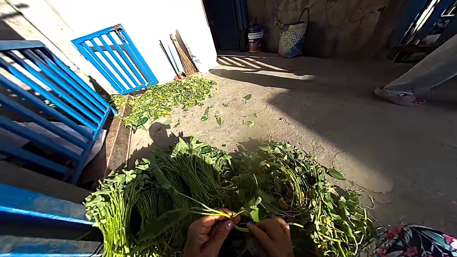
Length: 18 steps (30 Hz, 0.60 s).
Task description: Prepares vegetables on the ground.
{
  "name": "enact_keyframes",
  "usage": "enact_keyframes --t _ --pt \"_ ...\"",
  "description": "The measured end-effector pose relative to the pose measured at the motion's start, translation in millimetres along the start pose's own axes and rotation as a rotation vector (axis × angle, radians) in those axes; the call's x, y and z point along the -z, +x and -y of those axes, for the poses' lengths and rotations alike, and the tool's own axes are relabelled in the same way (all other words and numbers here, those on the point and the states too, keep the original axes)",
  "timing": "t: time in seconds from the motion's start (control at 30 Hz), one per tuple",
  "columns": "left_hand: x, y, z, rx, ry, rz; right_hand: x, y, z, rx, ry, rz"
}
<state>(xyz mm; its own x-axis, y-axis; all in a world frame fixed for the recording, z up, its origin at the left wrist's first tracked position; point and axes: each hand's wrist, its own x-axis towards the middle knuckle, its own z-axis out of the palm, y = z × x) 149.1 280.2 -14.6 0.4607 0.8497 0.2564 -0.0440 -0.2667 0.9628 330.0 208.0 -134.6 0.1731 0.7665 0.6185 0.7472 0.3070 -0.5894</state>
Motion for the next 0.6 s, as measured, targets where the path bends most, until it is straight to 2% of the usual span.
enact_keyframes --t 0.1,0.37,0.6 --pt "-1.0 -0.6 3.7 -0.042 0.012 0.047 -1.5 -0.7 -2.9 -0.003 0.001 -0.006" --pt "-24.2 -1.9 -8.0 -0.006 0.040 0.060 -6.0 -11.1 -15.4 -0.023 0.029 0.034" --pt "-26.2 -2.9 37.7 -0.221 0.096 0.150 -8.7 -20.5 -28.0 -0.068 0.105 0.041"
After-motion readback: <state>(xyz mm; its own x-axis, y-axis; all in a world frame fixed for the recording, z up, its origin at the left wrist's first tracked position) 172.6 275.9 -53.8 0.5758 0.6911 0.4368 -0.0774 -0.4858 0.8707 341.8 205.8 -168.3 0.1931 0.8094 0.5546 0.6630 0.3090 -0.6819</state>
